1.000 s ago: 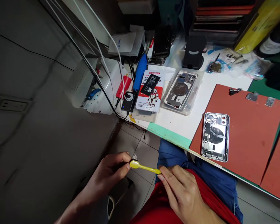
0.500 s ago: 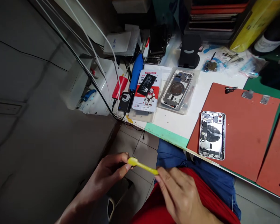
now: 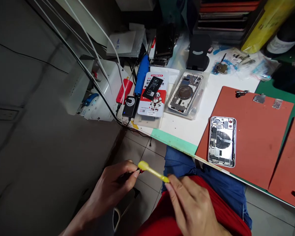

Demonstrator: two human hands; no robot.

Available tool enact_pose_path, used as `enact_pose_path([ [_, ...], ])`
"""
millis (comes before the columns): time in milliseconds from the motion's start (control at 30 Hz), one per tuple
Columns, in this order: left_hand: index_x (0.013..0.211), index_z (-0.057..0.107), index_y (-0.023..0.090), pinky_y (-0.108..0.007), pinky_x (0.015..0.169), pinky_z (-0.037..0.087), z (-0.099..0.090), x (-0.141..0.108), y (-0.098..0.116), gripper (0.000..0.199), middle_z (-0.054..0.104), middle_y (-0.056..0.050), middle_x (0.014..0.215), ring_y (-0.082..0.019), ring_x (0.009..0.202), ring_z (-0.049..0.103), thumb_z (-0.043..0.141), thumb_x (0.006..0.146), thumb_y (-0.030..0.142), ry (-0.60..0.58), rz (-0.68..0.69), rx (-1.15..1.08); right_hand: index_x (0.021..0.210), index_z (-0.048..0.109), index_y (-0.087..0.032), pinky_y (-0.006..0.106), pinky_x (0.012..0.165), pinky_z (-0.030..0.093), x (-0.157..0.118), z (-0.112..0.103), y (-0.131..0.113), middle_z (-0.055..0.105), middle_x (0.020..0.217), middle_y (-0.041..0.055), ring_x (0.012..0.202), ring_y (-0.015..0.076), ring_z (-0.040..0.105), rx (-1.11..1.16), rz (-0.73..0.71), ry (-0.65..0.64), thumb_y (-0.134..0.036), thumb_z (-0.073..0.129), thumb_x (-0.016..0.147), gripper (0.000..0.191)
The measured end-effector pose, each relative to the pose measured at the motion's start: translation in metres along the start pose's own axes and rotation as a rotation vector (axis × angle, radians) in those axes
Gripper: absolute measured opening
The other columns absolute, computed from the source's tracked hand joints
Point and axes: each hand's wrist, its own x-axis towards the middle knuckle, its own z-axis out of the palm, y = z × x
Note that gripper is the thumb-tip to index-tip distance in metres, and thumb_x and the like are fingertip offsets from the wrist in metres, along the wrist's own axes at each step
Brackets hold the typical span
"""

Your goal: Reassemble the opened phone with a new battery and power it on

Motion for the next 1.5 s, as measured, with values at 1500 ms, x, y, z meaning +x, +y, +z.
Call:
enact_pose_path([
  [1500,0.072,0.062,0.018,-0.027,0.055,0.024,0.002,0.002,-0.012,0.044,0.037,0.005,0.064,-0.01,0.06,0.027,0.077,0.093,0.054,0.009,-0.432,-0.647,0.134,0.07,-0.012,0.028,0.064,0.062,0.009,0.0,0.008,0.073,0.088,0.0089,0.07,0.018,0.071,0.046,-0.069,0.038,-0.008,0.06,0.105,0.032],
])
